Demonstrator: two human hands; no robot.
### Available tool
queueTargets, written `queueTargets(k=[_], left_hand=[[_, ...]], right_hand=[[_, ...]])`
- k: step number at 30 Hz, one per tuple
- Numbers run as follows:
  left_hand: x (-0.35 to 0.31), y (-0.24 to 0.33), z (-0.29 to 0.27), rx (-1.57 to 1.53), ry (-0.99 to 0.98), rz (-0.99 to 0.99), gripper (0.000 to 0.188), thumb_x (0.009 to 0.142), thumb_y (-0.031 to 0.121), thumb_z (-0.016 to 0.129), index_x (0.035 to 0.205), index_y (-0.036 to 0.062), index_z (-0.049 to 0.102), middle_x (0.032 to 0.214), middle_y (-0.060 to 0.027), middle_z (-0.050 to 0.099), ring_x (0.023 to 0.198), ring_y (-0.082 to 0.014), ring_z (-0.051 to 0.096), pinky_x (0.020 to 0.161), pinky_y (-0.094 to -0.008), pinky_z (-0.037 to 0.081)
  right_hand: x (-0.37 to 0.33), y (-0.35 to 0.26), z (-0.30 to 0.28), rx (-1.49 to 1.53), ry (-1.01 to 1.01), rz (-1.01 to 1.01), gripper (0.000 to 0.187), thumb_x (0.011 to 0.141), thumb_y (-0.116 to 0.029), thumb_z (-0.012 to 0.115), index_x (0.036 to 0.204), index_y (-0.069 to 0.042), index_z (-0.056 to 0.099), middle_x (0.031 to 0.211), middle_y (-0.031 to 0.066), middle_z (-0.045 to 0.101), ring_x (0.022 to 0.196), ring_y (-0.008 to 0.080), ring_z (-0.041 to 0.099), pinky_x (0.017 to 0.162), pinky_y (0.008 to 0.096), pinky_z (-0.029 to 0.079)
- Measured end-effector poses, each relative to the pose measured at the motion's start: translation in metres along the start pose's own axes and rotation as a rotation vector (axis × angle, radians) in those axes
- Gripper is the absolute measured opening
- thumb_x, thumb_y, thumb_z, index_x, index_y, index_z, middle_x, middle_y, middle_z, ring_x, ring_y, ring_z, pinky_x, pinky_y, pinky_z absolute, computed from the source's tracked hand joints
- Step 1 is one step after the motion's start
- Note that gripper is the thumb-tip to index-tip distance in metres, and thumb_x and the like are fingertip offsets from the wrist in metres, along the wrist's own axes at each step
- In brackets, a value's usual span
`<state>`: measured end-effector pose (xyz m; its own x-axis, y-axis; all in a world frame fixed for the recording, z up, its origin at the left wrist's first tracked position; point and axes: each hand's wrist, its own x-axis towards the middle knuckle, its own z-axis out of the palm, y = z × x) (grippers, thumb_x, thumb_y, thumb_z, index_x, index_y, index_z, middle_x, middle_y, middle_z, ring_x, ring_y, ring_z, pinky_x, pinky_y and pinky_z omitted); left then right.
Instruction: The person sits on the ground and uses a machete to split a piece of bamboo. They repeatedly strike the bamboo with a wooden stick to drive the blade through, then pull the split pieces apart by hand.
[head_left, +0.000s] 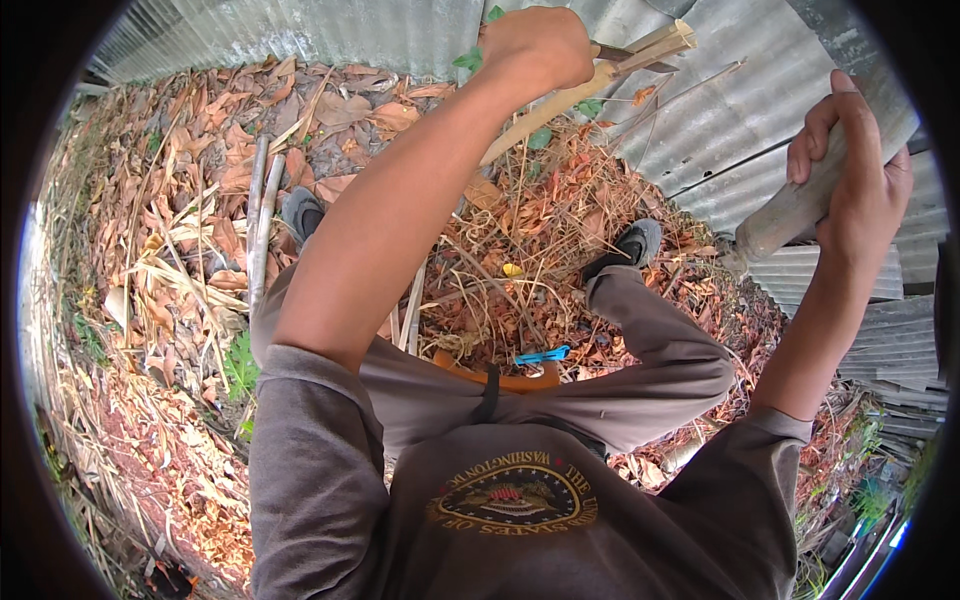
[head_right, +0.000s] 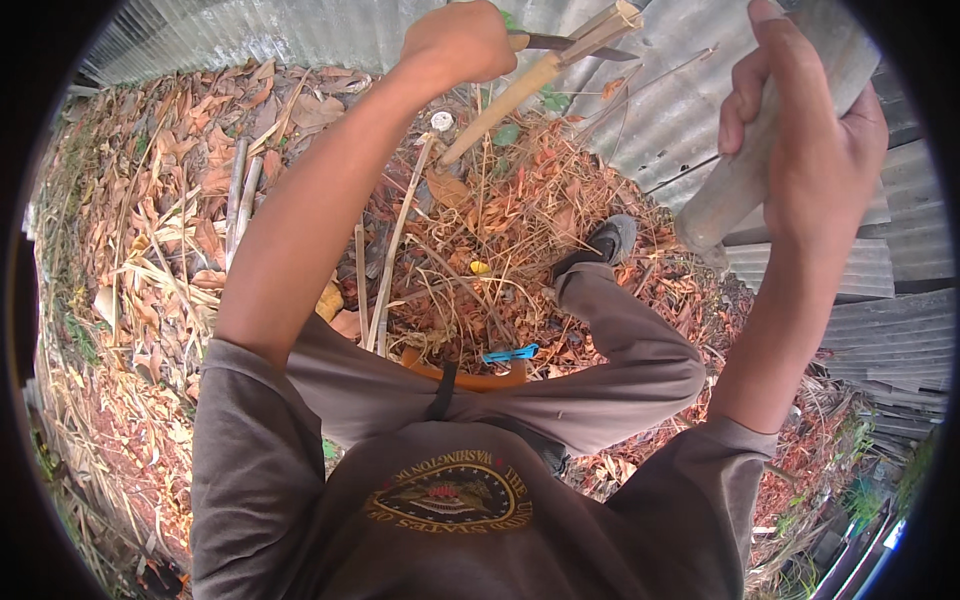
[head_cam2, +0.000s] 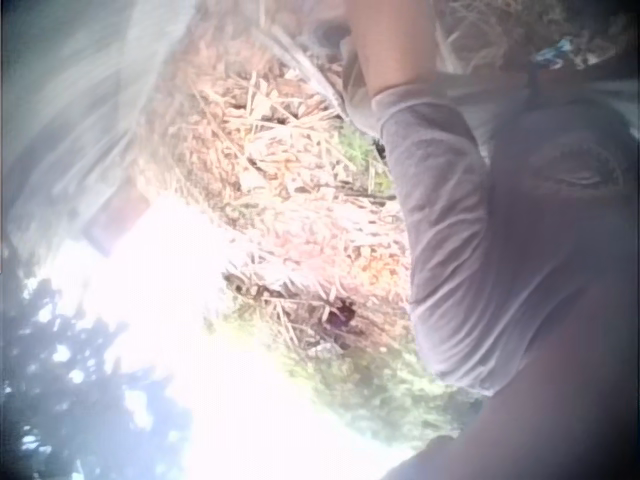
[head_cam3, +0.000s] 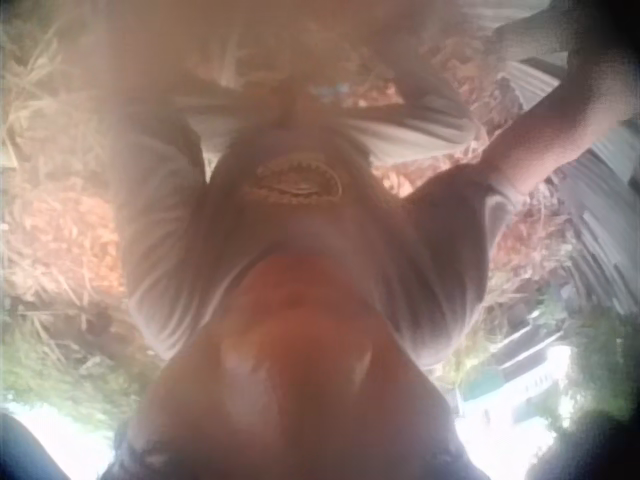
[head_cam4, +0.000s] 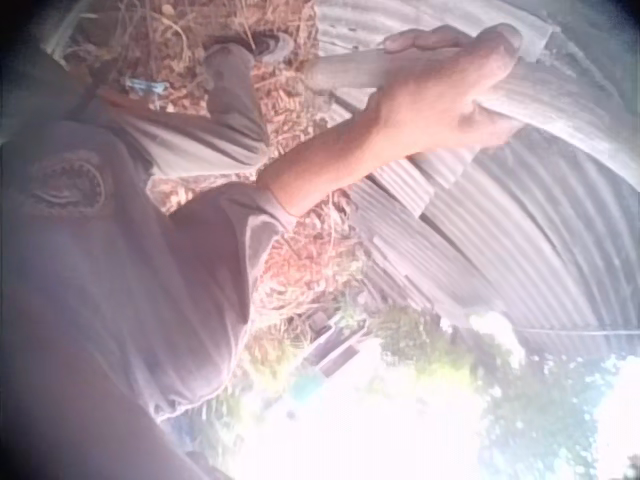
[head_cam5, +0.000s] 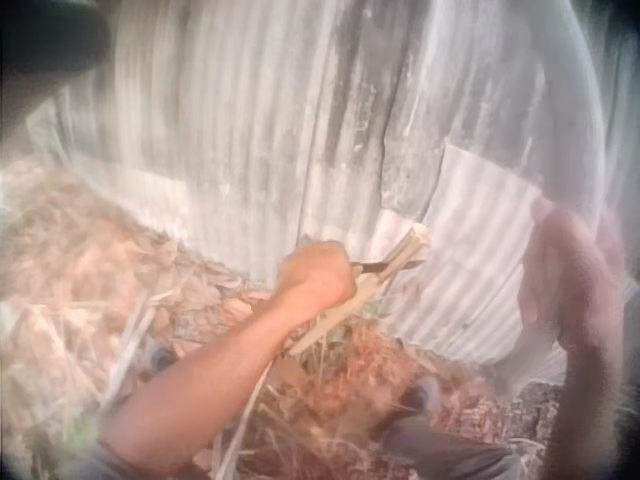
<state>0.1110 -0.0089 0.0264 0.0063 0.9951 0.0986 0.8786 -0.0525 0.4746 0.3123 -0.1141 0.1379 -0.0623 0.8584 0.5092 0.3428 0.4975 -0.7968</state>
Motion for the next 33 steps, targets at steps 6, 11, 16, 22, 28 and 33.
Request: queueTargets(k=[6, 11, 16, 22, 28, 33], left_hand=[[-0.008, -0.019, 0.01, 0.079, 0.005, -0.001, 0.026, 0.073, 0.019, 0.064, 0.094, 0.0056, 0.072, 0.094, -0.0139, 0.072, 0.087, -0.0301, 0.07, 0.077, -0.0397, 0.056], [-0.016, -0.032, 0.007, 0.06, -0.083, -0.094, 0.035, 0.073, 0.027, 0.068, 0.098, 0.0025, 0.071, 0.098, -0.0172, 0.07, 0.089, -0.03, 0.069, 0.078, -0.0413, 0.055], [-0.019, -0.01, 0.01, 0.029, -0.105, -0.064, 0.035, 0.072, 0.026, 0.068, 0.097, 0.0023, 0.071, 0.099, -0.018, 0.07, 0.09, -0.0323, 0.069, 0.079, -0.0401, 0.055], [-0.027, -0.025, 0.033, -0.001, -0.078, -0.035, 0.027, 0.07, 0.022, 0.069, 0.09, 0.0032, 0.072, 0.092, -0.0166, 0.071, 0.088, -0.0308, 0.07, 0.078, -0.0398, 0.056], [-0.026, -0.052, 0.019, -0.023, -0.097, -0.044, 0.033, 0.071, 0.028, 0.068, 0.09, 0.0012, 0.071, 0.093, -0.0194, 0.07, 0.09, -0.0332, 0.069, 0.079, -0.0407, 0.055], [-0.032, -0.091, 0.0, -0.024, -0.072, -0.082, 0.04, 0.07, 0.031, 0.067, 0.093, -0.0021, 0.069, 0.09, -0.0223, 0.069, 0.088, -0.0364, 0.068, 0.08, -0.0422, 0.054]], right_hand=[[-0.069, 0.108, 0.045, -0.057, -0.452, 0.679, 0.03, 0.085, -0.016, 0.064, 0.101, 0.008, 0.056, 0.057, 0.0031, 0.053, 0.04, 0.0102, 0.048, 0.037, 0.0265, 0.039], [-0.024, 0.017, 0.009, -0.147, -0.29, 0.259, 0.022, 0.086, -0.017, 0.068, 0.093, 0.002, 0.06, 0.057, 0.0021, 0.052, 0.039, 0.0071, 0.046, 0.036, 0.0228, 0.036], [0.005, 0.014, 0.011, -0.064, -0.001, -0.009, 0.015, 0.086, -0.014, 0.064, 0.088, 0.0, 0.062, 0.057, 0.0024, 0.053, 0.044, 0.0098, 0.05, 0.042, 0.0246, 0.036], [-0.069, 0.106, 0.037, -0.029, -0.34, 0.678, 0.019, 0.083, -0.012, 0.063, 0.09, 0.003, 0.053, 0.055, 0.0046, 0.05, 0.038, 0.0126, 0.045, 0.036, 0.0269, 0.036], [-0.035, -0.003, -0.036, -0.088, -0.052, 0.256, 0.017, 0.089, -0.013, 0.06, 0.096, 0.0, 0.052, 0.059, 0.0042, 0.047, 0.041, 0.011, 0.043, 0.039, 0.0249, 0.037], [-0.017, -0.005, -0.068, -0.095, 0.169, 0.046, 0.021, 0.088, -0.012, 0.061, 0.098, 0.006, 0.059, 0.063, 0.0052, 0.05, 0.049, 0.0127, 0.048, 0.046, 0.027, 0.039]])
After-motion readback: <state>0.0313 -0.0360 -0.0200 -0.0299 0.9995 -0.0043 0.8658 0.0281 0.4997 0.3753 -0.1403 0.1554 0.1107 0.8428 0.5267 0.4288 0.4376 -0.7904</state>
